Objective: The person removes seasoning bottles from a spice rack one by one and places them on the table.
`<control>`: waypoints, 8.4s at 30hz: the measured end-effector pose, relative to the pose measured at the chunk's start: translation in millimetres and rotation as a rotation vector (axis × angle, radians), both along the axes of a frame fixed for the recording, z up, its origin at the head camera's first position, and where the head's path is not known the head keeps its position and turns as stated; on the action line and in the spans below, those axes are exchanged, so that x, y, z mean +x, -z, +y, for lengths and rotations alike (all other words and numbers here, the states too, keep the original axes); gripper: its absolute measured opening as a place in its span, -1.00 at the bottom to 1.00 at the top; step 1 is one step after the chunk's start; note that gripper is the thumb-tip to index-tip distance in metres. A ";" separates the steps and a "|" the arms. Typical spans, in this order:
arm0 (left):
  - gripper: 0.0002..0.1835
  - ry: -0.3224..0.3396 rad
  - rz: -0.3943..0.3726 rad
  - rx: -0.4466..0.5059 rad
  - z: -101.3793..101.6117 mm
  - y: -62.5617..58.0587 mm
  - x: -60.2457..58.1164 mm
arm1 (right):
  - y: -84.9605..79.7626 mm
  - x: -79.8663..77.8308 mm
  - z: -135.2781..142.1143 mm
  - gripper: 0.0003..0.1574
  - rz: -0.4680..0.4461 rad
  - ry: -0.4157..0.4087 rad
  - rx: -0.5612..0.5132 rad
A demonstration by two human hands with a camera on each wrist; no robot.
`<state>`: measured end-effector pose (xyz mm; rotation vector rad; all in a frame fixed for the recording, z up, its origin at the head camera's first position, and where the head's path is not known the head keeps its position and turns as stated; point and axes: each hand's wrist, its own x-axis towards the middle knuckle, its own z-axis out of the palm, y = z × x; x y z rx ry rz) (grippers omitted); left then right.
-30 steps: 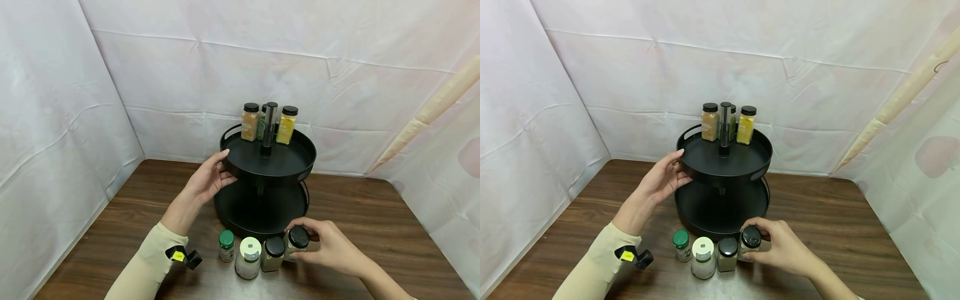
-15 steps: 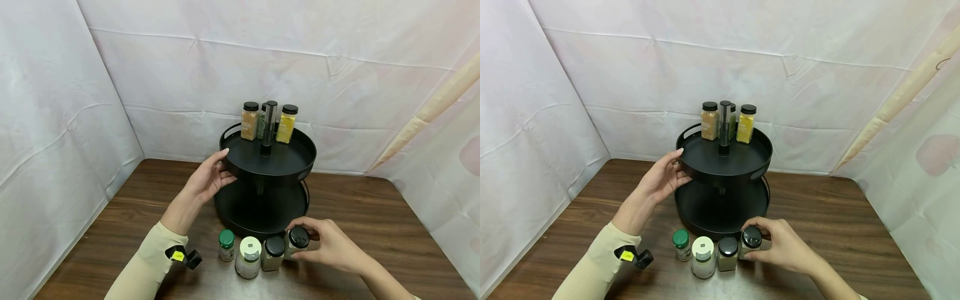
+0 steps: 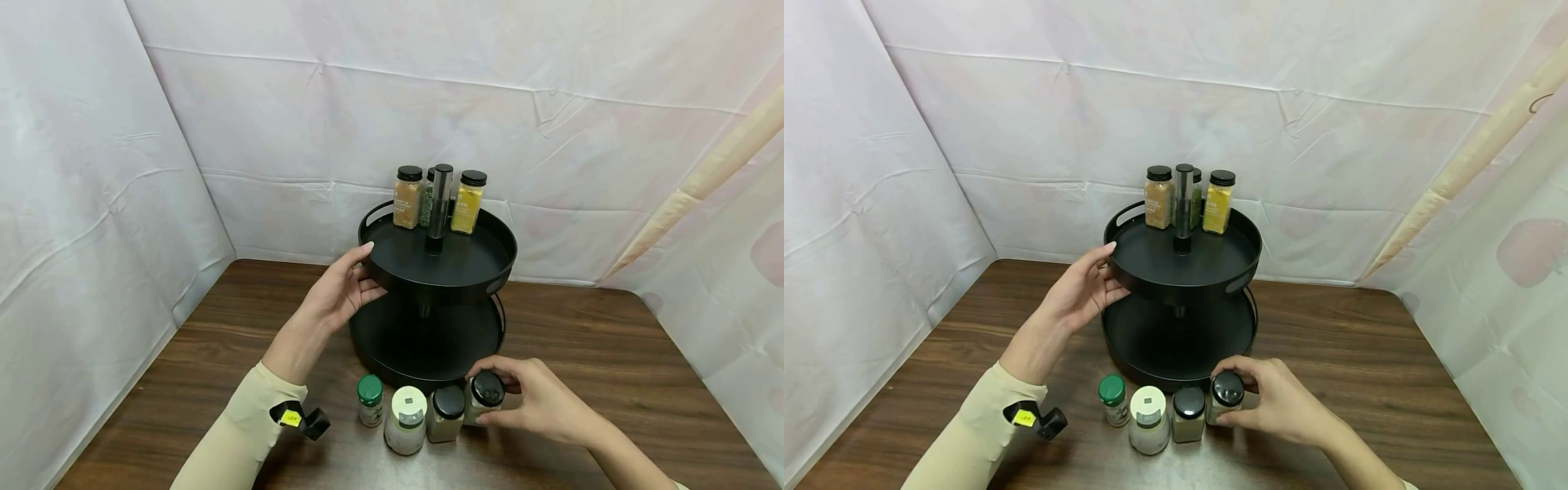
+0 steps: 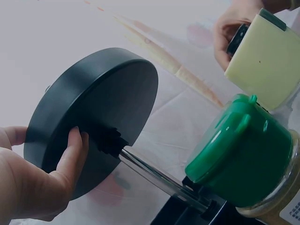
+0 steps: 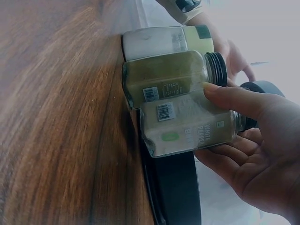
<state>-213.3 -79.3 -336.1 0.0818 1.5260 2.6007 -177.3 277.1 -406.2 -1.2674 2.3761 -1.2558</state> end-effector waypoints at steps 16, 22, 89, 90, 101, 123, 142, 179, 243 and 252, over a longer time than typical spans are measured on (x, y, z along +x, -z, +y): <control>-0.61 0.003 0.001 0.004 0.0 -2.2 1.0 | 3.2 -2.8 1.2 -0.34 -0.020 -0.037 0.006; -0.57 0.005 0.000 0.002 -0.6 -1.9 -0.4 | 5.4 -3.8 0.5 -0.36 -0.006 -0.050 0.005; -0.48 0.038 -0.014 -0.003 20.5 -3.4 15.8 | 7.7 -1.7 -1.1 -0.40 -0.004 -0.049 0.036; -0.48 0.038 -0.013 -0.006 19.7 -3.3 15.4 | 7.6 -1.7 -1.3 -0.40 -0.003 -0.050 0.036; -0.47 -0.012 -0.025 -0.006 4.4 -2.2 6.4 | 6.8 -2.2 -5.1 -0.40 0.010 -0.047 0.043; -0.47 0.026 -0.034 0.016 16.9 -7.8 21.3 | 7.7 -2.3 -6.3 -0.40 0.029 -0.061 0.026; -0.54 -0.026 -0.063 0.084 -0.6 -8.0 8.8 | 8.0 -1.3 -4.8 -0.40 0.022 -0.069 0.014; -0.42 0.017 -0.064 0.054 36.3 -12.1 34.8 | 5.8 -12.0 8.0 -0.40 0.007 -0.117 0.040; -0.49 -0.262 -0.106 0.152 16.8 -9.2 23.1 | 7.8 -15.4 8.6 -0.41 0.045 -0.148 0.021; -0.59 -0.191 -0.093 0.059 34.0 -13.1 37.5 | 6.7 -15.6 8.5 -0.40 0.051 -0.149 0.024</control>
